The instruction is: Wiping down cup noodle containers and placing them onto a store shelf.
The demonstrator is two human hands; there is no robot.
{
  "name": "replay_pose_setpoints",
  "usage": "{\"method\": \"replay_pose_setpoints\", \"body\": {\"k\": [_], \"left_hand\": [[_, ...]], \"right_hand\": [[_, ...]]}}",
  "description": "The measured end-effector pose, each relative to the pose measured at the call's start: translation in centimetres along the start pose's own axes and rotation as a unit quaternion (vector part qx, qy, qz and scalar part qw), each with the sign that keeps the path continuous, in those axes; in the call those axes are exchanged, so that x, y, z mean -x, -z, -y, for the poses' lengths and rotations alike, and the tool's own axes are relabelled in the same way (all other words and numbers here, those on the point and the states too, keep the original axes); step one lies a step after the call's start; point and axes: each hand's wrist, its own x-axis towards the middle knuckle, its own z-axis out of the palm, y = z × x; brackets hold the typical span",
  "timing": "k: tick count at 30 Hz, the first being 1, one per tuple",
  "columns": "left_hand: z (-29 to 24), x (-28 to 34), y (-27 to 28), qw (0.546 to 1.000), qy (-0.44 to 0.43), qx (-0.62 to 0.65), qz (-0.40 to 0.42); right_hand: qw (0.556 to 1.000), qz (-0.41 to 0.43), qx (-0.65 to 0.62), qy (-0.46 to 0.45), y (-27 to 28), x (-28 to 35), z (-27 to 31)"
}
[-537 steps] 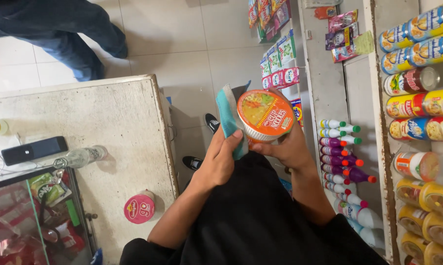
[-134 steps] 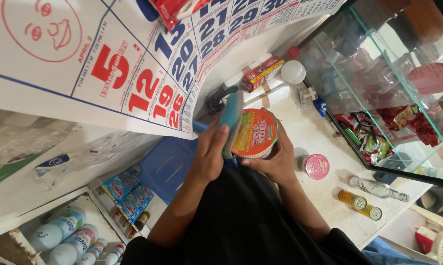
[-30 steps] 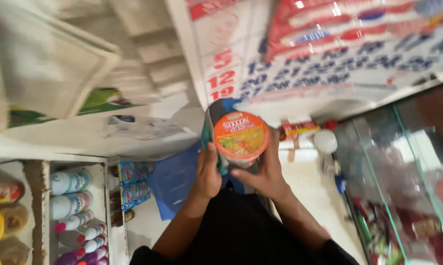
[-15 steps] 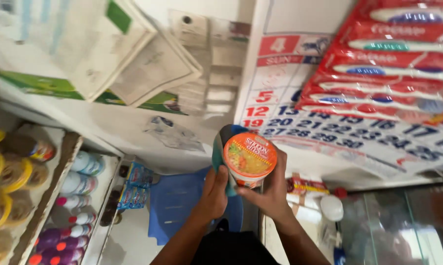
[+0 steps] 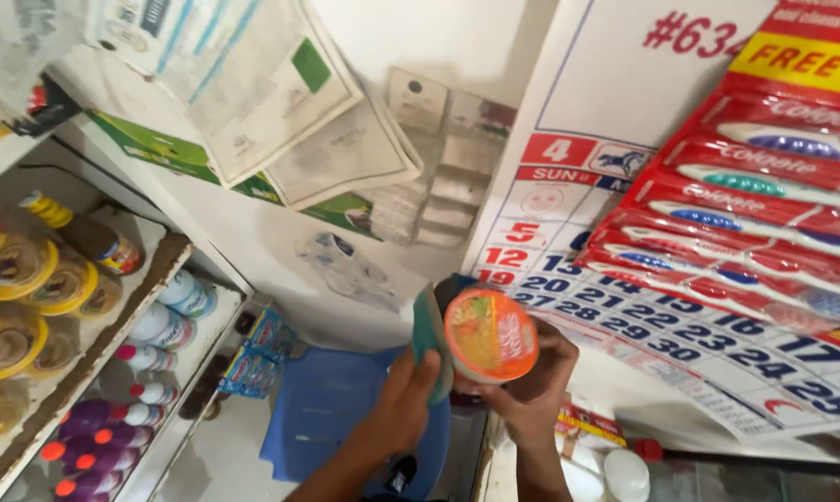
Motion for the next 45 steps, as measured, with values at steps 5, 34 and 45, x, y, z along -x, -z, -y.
{"method": "replay_pose_setpoints", "body": {"k": [5,34,45], "left_hand": [[2.2,-1.1,-1.6,0.997,0.046,0.061,0.022],[1.0,0.4,-6.6,0.907,0.101,0.112,0.393],[1.6,0.5,-4.1,0.884,0.099,0.177,0.421]], "right_hand": [[0.980,0.028,-0.172,-0.098,3.2,3.5,-2.5],[0.931,-0.356,0.034,-0.071,4.2,15.6,5.5],[0.948,-0.292,0.084,-0.092,-3.1,14.1,9.2]]}}
